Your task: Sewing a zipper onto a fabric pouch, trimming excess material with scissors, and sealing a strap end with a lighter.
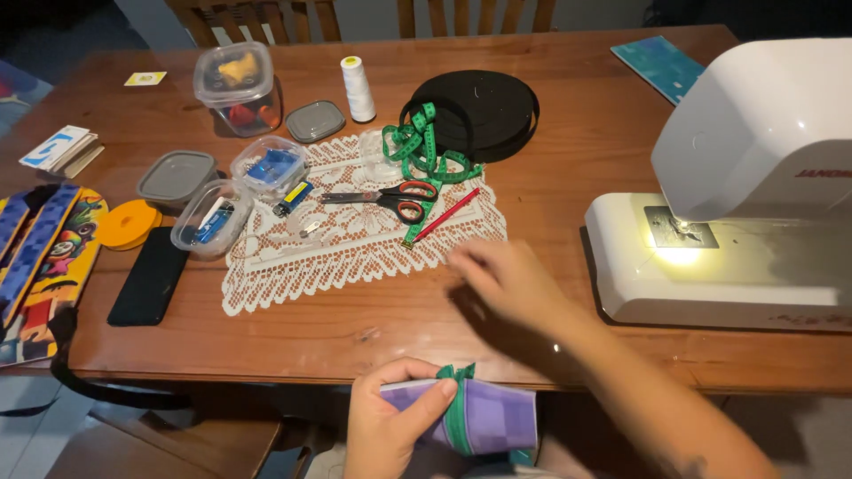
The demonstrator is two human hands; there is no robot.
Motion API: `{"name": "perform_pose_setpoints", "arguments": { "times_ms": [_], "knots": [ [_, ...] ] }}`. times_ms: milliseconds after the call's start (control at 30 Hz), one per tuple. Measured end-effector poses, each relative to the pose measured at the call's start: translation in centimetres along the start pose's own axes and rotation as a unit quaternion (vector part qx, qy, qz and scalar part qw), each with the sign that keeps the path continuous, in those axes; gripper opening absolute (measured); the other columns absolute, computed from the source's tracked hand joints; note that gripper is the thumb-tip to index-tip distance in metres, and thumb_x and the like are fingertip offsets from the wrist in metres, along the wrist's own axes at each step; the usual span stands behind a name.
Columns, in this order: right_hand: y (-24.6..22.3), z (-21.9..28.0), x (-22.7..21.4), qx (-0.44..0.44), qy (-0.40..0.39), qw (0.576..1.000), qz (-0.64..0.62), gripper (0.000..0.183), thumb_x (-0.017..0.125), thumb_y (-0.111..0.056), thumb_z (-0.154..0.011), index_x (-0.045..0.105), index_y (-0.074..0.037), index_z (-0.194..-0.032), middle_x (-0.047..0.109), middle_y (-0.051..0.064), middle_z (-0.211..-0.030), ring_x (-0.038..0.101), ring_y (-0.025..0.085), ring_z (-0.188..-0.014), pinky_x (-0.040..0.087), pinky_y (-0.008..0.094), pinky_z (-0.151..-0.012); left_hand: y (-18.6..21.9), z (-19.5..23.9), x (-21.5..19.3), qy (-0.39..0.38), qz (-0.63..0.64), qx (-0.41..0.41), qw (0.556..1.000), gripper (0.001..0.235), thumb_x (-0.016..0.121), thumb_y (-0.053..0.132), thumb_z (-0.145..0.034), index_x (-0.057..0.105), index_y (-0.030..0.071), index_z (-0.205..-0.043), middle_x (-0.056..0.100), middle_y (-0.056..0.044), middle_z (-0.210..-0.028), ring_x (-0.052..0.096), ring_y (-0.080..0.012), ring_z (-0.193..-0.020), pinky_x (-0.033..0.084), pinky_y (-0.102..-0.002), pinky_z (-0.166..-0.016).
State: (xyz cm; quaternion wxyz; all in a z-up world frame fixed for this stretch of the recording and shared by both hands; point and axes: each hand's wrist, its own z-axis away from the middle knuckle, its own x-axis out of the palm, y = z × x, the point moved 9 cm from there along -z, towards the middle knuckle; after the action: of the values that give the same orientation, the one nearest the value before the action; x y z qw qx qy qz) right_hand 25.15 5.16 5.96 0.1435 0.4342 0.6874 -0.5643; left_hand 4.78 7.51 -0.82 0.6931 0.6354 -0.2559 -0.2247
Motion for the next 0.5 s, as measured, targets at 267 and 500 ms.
{"name": "perform_pose_setpoints", "arguments": {
  "times_ms": [267, 500],
  "knots": [
    [8.6, -13.7, 7.6, -0.042, -0.035, 0.960, 0.274, 0.014, 0.061, -0.018, -0.092, 0.067, -0.009, -0.100, 0.072, 0.018, -0.099, 0.066, 0.043, -0.094, 0.052, 0.058, -0.073, -1.5, -0.4, -1.5, -0.010, -0.009, 0.001, 1.000, 0.018, 0.092, 0.010, -0.071, 0.076, 0.003, -0.066, 0.063, 0.003, -0.057, 0.050, -0.0057, -0.051, 0.039, -0.024, -0.048],
    [9.9, -18.7, 9.9, 0.007, -0.140, 0.903, 0.406, 0.020, 0.062, -0.031, -0.087, 0.077, -0.020, -0.095, 0.075, 0.009, -0.101, 0.071, 0.039, -0.091, 0.055, 0.053, -0.072, -1.9, -0.4, -3.1, -0.004, -0.013, 0.007, 1.000, 0.020, 0.095, 0.011, -0.069, 0.076, 0.003, -0.067, 0.071, 0.000, -0.063, 0.056, -0.0075, -0.055, 0.044, -0.024, -0.052]
  ]
}}
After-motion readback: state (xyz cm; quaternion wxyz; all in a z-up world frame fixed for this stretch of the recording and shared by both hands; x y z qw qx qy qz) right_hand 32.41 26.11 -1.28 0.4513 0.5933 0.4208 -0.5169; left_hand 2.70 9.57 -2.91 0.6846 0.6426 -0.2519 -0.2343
